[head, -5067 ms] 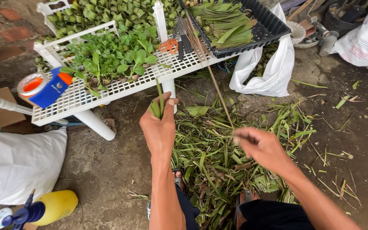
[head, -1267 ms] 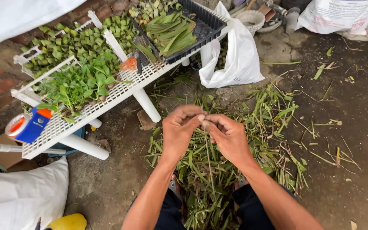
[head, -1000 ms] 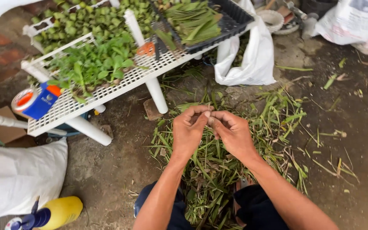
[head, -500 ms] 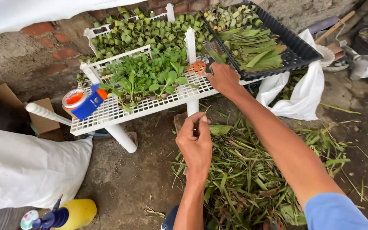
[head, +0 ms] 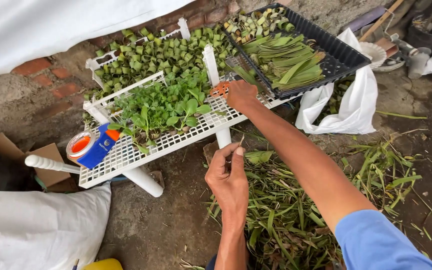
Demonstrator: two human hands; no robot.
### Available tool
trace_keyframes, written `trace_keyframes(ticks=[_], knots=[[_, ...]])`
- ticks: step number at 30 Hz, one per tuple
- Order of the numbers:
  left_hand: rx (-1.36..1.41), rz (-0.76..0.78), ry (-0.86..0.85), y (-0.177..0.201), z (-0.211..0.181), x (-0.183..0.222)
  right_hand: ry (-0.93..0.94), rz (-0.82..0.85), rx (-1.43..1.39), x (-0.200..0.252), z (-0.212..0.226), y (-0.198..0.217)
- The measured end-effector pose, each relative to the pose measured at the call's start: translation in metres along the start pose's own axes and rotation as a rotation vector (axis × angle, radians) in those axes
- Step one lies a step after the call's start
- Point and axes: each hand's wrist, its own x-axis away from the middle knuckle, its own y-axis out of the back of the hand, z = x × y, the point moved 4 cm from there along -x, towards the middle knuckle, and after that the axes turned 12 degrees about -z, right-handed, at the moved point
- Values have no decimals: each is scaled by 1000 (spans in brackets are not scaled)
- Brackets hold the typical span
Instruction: Preparing and trimming long green leaves by stripping fibers and using a small knife to cut them to size.
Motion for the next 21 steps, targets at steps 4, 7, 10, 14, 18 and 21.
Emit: trace_keyframes(ticks=[4,7,10,14,18,21], knots=[[92,30,84,-2,2,3,68,72,-56,16,-4,16],[133,57,120,-5,4,4,61,138,-117,38,-26,30],[222,115,151,-9,5,9,-15,293,-268,98,-49,84],[246,304,124,-14,-3,27,-190,380,-742,211,-44,210],[106,505,-23,-23,-8,50,-439,181,-1122,294,-79,230],[46,583,-182,-41,-1,62,-250,124,-1504,342,-105,206]])
